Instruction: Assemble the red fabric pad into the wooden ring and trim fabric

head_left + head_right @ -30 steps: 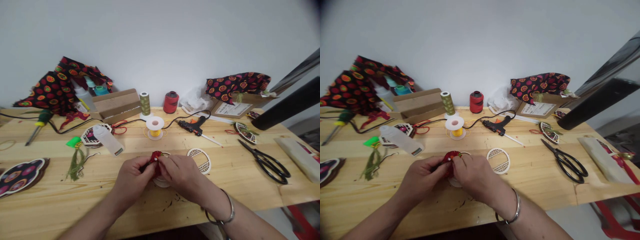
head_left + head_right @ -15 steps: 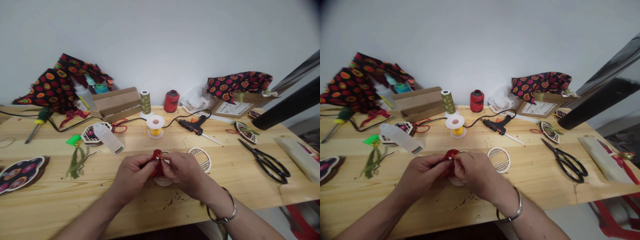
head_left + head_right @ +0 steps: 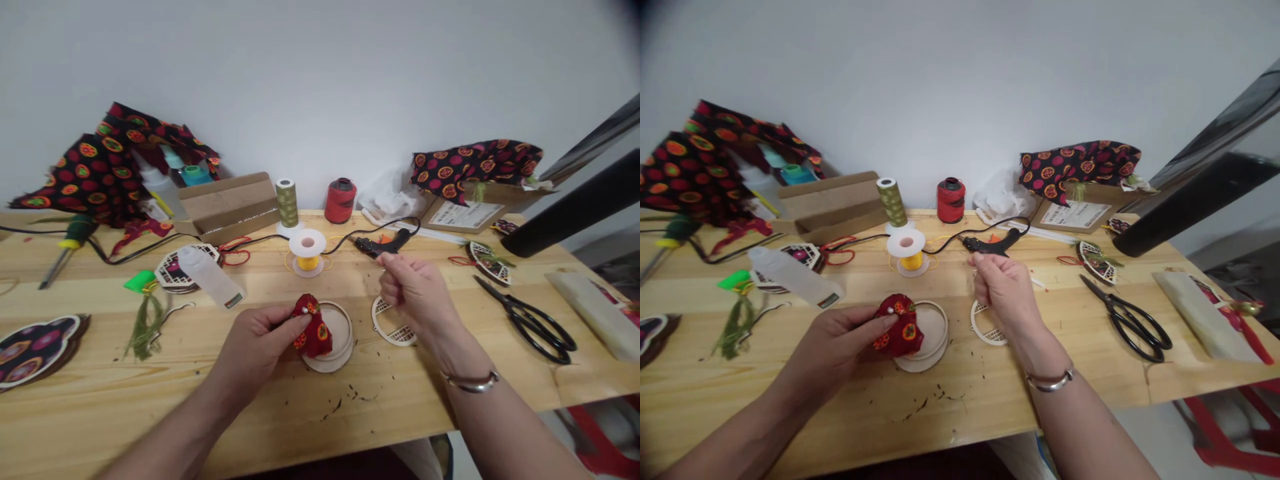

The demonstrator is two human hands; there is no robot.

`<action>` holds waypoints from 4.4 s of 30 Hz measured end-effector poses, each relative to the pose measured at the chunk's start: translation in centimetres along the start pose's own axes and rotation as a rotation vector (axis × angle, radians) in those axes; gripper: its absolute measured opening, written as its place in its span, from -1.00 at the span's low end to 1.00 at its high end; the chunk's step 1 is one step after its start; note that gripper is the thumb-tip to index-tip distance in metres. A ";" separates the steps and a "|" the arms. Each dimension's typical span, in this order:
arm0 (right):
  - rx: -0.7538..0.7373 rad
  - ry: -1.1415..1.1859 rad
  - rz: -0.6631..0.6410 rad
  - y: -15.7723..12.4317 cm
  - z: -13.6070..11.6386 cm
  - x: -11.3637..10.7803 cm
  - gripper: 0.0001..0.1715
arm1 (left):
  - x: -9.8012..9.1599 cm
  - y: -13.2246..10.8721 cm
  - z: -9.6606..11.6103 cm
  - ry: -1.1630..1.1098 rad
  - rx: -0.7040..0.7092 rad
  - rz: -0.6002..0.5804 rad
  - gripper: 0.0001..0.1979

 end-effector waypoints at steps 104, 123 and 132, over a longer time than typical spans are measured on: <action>-0.737 -0.638 -0.403 -5.6 -3.2 10.5 -0.81 | -0.2 -1.1 2.9 0.117 0.268 0.049 -0.73; -0.795 -0.673 -0.440 -6.2 -3.0 11.0 -0.77 | -0.5 -1.2 3.1 0.156 0.277 0.079 -0.73; -0.892 -0.916 -0.490 -6.2 -3.5 10.8 -0.75 | 0.2 -1.8 4.3 0.250 0.374 0.058 -0.77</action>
Point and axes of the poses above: each hand's wrist, its own y-axis towards the middle knuckle, its own x-axis out of the palm, z = x × y, the point moved 9 cm from there along y, towards the middle knuckle, and after that the axes turned 2 degrees about -x, right-handed, at the moved point
